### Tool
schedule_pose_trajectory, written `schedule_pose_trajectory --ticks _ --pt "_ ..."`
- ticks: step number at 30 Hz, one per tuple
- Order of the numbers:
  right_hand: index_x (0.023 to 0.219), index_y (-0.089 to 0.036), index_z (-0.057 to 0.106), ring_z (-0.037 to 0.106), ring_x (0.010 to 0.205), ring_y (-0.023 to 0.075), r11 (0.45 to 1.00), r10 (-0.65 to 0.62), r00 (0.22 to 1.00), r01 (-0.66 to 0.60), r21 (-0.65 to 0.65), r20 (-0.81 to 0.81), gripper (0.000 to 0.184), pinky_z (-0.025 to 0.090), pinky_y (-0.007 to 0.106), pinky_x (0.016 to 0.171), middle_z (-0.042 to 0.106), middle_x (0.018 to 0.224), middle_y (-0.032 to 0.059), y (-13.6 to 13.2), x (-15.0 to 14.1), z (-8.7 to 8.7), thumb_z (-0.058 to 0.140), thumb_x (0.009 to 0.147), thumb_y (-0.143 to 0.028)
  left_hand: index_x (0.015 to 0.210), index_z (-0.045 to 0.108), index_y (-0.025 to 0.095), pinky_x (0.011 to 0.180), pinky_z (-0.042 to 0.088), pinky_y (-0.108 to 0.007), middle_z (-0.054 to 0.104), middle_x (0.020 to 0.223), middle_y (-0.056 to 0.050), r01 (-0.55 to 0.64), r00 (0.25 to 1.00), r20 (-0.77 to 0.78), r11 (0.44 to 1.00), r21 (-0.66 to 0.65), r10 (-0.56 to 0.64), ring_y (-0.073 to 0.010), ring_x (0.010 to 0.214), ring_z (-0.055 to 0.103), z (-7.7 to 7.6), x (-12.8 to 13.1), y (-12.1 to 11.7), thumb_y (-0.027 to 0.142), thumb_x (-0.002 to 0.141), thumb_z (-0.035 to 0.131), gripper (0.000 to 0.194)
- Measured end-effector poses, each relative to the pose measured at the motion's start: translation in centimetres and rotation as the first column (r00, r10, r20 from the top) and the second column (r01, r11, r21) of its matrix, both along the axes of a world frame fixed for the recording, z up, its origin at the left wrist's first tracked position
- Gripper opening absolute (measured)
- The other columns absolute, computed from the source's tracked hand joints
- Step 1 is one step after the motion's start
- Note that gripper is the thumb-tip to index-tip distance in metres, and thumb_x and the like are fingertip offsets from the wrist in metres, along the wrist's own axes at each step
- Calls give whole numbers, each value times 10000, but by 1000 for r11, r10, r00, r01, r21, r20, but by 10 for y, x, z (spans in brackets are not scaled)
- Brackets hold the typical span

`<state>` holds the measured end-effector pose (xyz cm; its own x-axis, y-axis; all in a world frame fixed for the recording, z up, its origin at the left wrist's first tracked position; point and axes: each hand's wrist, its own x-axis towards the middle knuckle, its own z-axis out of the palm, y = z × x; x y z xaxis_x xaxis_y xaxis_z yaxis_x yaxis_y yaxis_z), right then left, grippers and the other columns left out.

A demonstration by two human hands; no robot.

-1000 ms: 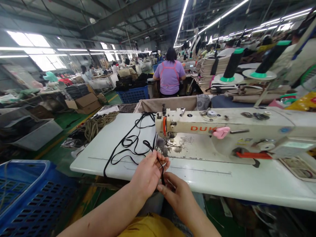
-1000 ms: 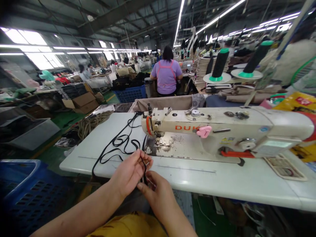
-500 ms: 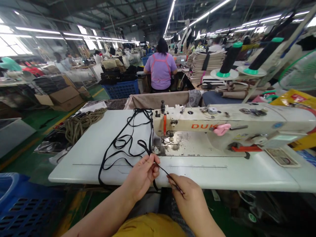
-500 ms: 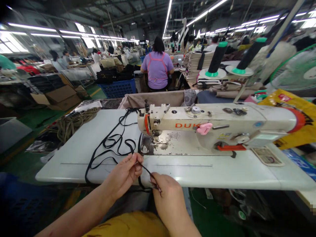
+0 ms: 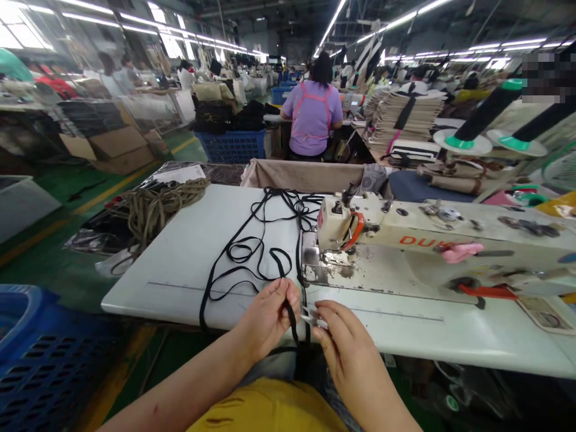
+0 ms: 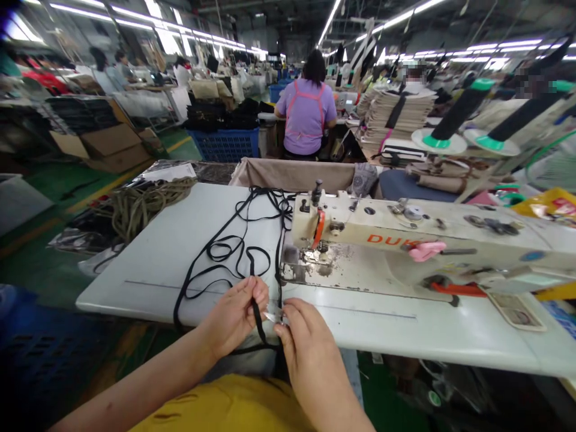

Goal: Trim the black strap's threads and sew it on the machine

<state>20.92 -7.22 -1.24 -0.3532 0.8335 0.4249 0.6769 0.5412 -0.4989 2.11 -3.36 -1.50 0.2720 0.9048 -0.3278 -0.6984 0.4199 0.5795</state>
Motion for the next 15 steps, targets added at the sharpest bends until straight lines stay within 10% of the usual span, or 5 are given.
schedule_pose_trajectory --ticks 15 --pt "1221 -176 633 641 833 256 985 -33 947 -23 170 320 266 526 419 797 709 936 94 5 -17 13 433 1108 -310 733 557 159 547 283 -181 487 729 17 18 997 -78 1000 21 -17 -70 587 326 -3 -6 3 550 839 804 475"
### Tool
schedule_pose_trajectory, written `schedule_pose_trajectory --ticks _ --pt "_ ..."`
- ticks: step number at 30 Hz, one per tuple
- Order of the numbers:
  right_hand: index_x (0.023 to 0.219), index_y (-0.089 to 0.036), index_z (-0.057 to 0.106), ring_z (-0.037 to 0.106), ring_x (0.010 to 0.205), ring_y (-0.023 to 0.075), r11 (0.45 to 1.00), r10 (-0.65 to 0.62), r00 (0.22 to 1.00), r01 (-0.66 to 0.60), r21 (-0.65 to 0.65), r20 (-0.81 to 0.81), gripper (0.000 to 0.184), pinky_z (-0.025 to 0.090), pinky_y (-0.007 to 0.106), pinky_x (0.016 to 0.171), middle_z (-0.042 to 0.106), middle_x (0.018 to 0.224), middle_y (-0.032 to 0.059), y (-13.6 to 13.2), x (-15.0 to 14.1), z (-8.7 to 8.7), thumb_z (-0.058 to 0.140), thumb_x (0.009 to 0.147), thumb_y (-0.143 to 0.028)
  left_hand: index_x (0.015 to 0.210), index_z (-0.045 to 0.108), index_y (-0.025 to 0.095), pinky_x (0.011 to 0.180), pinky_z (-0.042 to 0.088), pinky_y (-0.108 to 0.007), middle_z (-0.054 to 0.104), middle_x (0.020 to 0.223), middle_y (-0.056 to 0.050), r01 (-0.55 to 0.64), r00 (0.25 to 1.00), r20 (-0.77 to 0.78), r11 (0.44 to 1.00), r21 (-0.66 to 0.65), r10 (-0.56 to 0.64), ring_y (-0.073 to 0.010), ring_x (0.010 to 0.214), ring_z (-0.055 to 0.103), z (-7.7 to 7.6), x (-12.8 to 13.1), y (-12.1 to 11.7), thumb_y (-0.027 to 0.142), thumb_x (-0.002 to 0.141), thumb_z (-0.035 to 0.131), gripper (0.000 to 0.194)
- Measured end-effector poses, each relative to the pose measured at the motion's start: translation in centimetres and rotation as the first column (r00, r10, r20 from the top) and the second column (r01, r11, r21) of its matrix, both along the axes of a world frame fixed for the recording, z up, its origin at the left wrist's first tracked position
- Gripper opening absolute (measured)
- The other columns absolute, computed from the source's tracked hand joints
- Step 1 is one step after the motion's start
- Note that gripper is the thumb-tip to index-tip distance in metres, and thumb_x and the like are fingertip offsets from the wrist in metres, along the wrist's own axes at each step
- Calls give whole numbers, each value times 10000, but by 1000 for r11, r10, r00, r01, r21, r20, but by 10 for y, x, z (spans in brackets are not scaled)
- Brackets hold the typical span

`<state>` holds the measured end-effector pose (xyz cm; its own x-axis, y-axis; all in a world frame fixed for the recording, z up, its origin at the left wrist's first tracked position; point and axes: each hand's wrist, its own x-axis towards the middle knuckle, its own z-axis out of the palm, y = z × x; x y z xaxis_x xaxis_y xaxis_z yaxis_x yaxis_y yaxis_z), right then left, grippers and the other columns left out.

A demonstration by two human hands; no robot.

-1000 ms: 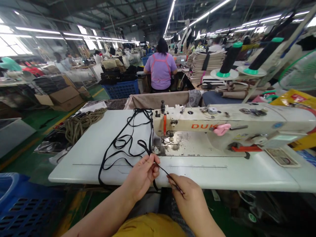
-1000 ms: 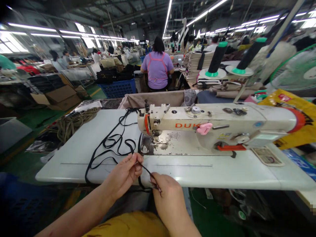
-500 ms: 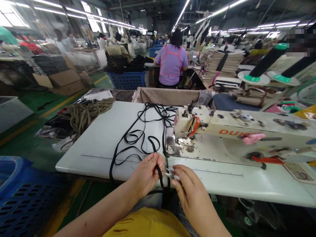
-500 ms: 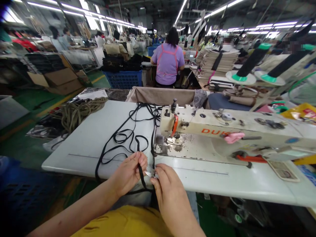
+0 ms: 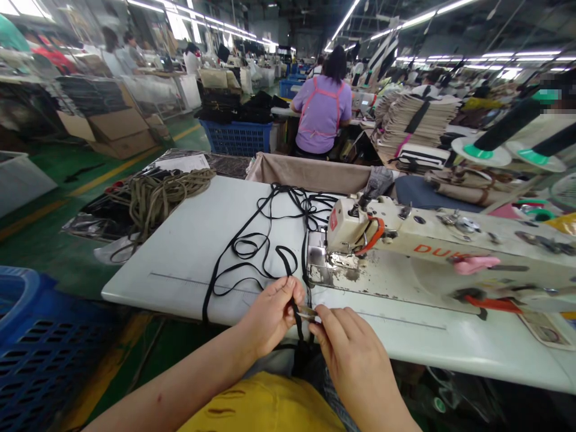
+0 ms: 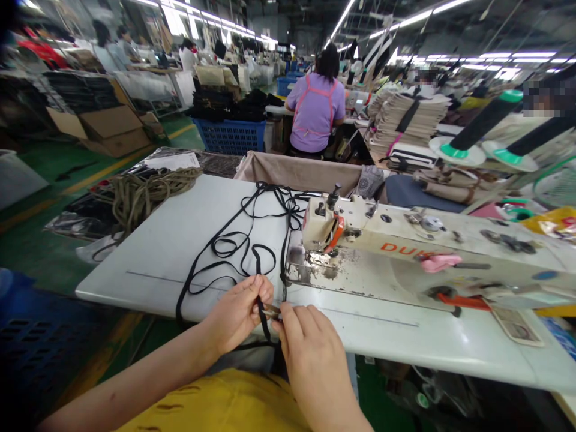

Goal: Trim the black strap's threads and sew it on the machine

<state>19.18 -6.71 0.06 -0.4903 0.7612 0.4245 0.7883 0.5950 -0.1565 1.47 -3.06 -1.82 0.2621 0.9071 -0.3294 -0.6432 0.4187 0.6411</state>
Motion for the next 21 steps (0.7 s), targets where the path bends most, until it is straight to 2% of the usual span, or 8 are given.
schedule_pose_trajectory --ticks 15,21 --pt "1243 -165 628 654 854 260 1000 0 1000 0 22 27 269 542 430 806 722 963 109 -5 7 -3 451 1106 -313 736 558 158 542 276 -185 484 727 17 5 1000 -25 1000 -4 -5 -72 581 323 -2 6 -2 548 843 797 470" --pt "1236 -184 643 667 837 255 1000 8 1000 -8 20 8 271 554 422 812 728 950 106 -5 5 -2 444 1104 -312 734 577 161 551 310 -190 481 725 13 5 1000 -18 1000 -3 -5 -86 601 349 -1 8 -3 545 829 811 460"
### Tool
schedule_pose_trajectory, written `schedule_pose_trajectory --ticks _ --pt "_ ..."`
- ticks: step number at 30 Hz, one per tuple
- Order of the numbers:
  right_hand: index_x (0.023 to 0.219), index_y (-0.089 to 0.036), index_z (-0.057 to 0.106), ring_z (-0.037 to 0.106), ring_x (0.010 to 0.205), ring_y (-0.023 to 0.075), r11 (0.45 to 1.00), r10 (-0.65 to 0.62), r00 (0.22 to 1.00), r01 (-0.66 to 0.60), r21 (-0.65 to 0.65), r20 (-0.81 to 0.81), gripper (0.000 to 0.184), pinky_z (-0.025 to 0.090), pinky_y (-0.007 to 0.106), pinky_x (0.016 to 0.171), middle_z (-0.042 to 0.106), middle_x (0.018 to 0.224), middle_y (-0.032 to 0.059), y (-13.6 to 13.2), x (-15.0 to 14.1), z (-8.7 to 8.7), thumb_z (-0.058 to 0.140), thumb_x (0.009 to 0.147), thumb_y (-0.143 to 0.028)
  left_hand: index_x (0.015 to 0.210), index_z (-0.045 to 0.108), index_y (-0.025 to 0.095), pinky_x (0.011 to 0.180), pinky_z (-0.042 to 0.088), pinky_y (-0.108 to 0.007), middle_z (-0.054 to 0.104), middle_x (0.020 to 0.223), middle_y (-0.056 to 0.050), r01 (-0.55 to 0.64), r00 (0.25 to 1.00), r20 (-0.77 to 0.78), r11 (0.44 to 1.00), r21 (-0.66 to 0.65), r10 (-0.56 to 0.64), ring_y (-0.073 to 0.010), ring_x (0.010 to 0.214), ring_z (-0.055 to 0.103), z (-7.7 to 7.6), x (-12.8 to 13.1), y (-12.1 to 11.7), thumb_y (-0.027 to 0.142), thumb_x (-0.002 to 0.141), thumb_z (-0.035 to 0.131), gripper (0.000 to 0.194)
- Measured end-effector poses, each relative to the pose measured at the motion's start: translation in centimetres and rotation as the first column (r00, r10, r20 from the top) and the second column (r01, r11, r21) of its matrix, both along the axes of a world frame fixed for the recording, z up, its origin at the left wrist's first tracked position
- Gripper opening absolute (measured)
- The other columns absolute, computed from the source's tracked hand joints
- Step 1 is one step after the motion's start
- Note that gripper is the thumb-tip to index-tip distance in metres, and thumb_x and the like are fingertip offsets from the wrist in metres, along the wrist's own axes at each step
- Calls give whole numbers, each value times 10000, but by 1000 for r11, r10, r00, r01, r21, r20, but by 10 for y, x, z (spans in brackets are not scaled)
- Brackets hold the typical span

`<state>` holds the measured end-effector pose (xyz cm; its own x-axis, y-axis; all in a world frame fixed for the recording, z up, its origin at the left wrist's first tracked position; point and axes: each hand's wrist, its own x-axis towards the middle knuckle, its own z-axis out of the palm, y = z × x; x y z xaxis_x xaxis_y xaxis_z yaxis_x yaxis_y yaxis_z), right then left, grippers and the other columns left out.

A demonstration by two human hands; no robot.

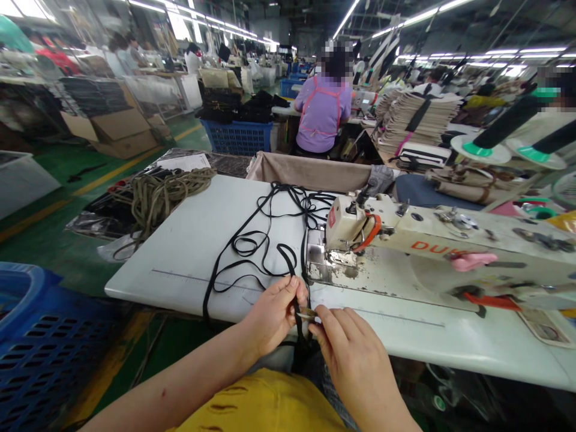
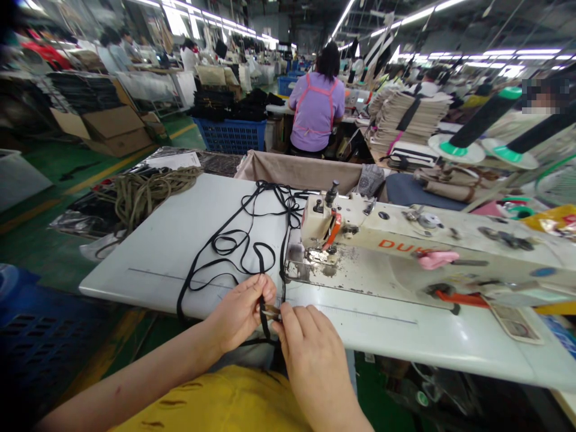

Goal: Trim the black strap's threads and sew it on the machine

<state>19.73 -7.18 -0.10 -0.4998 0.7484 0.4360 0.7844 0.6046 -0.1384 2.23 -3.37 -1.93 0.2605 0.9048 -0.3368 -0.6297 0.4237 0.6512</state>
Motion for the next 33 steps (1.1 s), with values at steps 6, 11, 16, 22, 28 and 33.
schedule_pose_trajectory --ticks 6,11,16,22,28,33 --pt "1152 -215 642 666 781 212 965 49 958 -119 -236 -284 213 561 332 697 702 892 59 0 -4 3 469 1098 -328 720 582 165 598 380 -216 483 720 7 -23 1000 15 999 26 22 -109 644 428 -5 5 -2 498 871 784 417" --pt "1146 -225 635 682 780 190 949 -56 886 -95 -299 -461 188 560 287 667 705 907 47 -1 0 -1 504 1081 -344 734 562 172 543 330 -205 453 716 24 5 1000 6 1000 -16 -5 -92 600 374 -5 4 -4 556 837 797 461" --pt "1141 -202 639 674 790 227 980 -39 965 -13 -197 -259 190 533 338 676 695 881 67 0 1 -1 503 1078 -319 746 559 173 506 279 -196 446 706 31 13 1000 -7 999 -40 -14 -80 566 333 -2 2 -4 574 819 803 475" --pt "1128 -187 627 641 772 239 993 -25 990 9 -114 -136 189 497 360 687 669 863 70 -2 -2 2 475 1085 -290 749 573 172 511 275 -201 453 714 25 6 1000 -15 1000 -30 -6 -83 572 326 -4 3 -5 569 828 796 462" --pt "1120 -202 644 640 777 235 987 -3 982 -27 -157 -190 178 492 346 688 673 860 63 -3 -5 3 494 1074 -286 733 589 167 539 311 -220 482 715 9 -7 1000 -2 1000 -1 7 -98 598 385 -2 5 -7 557 821 806 455" --pt "1083 -227 628 625 723 180 914 -147 842 -85 -397 -519 173 504 266 635 656 844 18 -8 -2 -6 560 1046 -381 719 565 173 550 329 -232 470 682 20 13 1000 -9 1000 -5 -13 -98 582 396 0 7 -7 569 812 807 473"
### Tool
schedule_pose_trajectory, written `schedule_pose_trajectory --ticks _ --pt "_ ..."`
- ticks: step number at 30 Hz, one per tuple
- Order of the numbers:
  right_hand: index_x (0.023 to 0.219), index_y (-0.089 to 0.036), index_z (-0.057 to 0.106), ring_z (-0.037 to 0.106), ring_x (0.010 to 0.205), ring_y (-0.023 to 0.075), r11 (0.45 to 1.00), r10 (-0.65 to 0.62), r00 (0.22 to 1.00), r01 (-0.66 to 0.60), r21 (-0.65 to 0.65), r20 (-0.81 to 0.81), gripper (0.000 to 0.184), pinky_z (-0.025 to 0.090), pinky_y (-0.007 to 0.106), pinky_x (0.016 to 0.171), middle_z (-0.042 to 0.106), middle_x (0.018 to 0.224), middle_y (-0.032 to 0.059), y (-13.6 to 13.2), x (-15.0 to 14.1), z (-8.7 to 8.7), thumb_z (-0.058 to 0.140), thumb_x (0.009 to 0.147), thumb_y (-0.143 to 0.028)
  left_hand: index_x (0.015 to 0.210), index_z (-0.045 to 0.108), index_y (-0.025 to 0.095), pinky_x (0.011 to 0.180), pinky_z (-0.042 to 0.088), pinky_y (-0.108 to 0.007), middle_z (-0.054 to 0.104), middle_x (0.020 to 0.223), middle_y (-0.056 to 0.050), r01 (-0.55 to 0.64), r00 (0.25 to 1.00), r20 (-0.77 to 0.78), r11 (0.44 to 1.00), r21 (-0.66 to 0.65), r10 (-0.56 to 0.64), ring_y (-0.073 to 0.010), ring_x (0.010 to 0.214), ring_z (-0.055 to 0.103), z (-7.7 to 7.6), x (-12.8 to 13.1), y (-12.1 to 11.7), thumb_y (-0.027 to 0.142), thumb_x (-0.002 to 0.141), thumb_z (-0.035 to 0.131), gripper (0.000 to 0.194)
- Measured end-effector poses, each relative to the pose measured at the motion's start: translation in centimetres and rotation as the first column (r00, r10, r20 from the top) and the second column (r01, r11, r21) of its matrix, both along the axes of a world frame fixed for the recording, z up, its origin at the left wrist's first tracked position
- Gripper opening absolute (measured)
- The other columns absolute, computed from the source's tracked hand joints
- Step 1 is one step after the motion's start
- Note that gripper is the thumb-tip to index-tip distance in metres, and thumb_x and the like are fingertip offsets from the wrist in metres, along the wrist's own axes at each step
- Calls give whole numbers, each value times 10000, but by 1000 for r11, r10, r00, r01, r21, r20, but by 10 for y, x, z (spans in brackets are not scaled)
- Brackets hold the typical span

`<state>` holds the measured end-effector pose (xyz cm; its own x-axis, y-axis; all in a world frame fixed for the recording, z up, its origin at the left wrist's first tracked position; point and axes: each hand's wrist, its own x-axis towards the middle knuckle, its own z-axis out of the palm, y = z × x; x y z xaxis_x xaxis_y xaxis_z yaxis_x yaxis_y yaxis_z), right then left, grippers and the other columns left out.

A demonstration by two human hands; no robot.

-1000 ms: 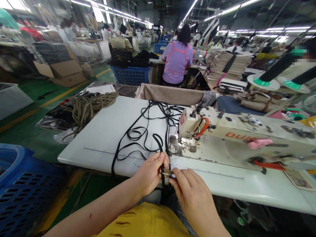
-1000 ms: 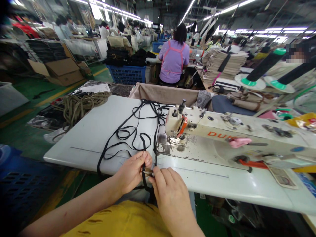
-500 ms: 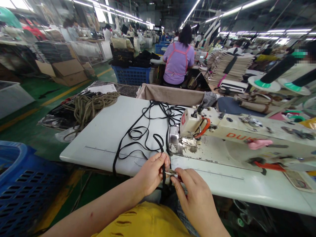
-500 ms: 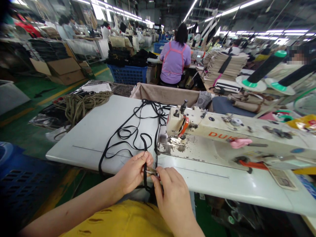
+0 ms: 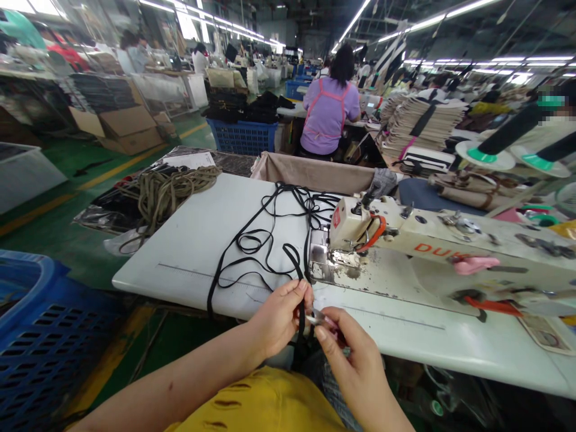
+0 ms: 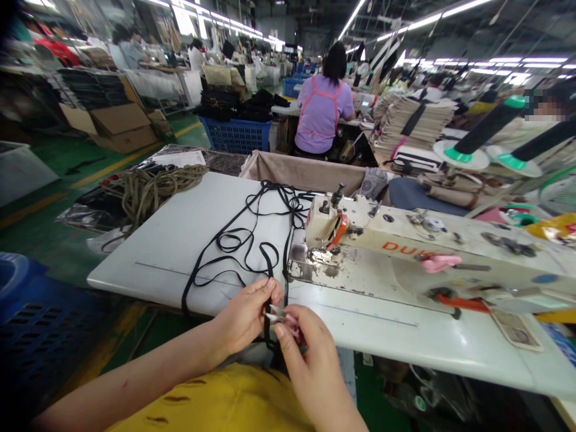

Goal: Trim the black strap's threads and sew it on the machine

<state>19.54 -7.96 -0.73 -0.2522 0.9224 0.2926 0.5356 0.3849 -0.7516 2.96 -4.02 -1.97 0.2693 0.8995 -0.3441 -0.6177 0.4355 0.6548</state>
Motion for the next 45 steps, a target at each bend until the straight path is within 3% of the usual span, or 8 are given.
schedule_pose_trajectory --ticks 5,8,11,18,26,32,40,45 --pt "752 -232 539 505 610 141 993 -92 993 86 -75 -77 295 411 239 551 493 675 -40 3 2 1 638 986 -381 756 572 176 536 300 -216 454 662 45 -23 997 -76 1000 -1 23 -78 554 343 -2 2 0 600 799 803 485" --pt "882 -229 665 538 645 156 999 -53 999 53 12 10 77 417 261 589 554 732 -20 6 -1 7 645 950 -258 762 575 180 555 334 -222 487 664 35 -39 983 -175 997 59 49 -95 584 407 -3 5 0 646 818 755 503" --pt "1083 -233 709 572 698 186 995 -50 992 39 90 115 207 428 289 632 596 784 4 8 -3 8 620 913 -155 775 568 188 565 360 -238 517 688 27 -12 961 -272 993 119 44 -111 607 448 -5 7 0 669 863 684 502" --pt "931 -221 679 575 743 209 999 -17 984 11 37 180 189 399 303 648 626 807 36 11 -5 4 553 857 -101 780 581 199 612 413 -270 522 668 30 79 866 -497 970 229 47 -133 621 505 -6 6 -2 674 929 580 498" --pt "845 -220 596 424 624 146 929 -97 953 -17 -371 -288 276 351 266 576 470 706 -30 5 -3 0 582 986 -456 723 548 188 536 344 -217 484 651 43 -284 922 -247 954 91 298 -87 569 408 -12 -5 14 662 778 775 528" --pt "879 -225 622 473 747 168 940 -148 897 -3 -341 -416 282 394 286 682 537 840 6 12 -1 0 656 972 -489 755 600 161 547 350 -199 525 698 23 -246 965 -94 969 3 245 -72 579 415 -7 -12 16 554 774 846 464" --pt "883 -231 554 377 564 96 833 -297 530 -263 -487 -794 303 307 258 568 481 698 -60 19 -29 -8 735 945 -466 1019 687 165 804 509 -309 693 888 -49 130 988 58 974 186 -143 -163 778 651 -3 -11 1 343 765 892 371" --pt "890 -226 569 402 579 89 799 -362 431 -313 -514 -826 332 284 242 561 391 668 -80 18 -36 -10 808 887 -456 912 678 181 725 485 -315 665 701 -10 178 938 -340 939 295 -71 -178 671 626 -13 -18 3 443 865 765 279"
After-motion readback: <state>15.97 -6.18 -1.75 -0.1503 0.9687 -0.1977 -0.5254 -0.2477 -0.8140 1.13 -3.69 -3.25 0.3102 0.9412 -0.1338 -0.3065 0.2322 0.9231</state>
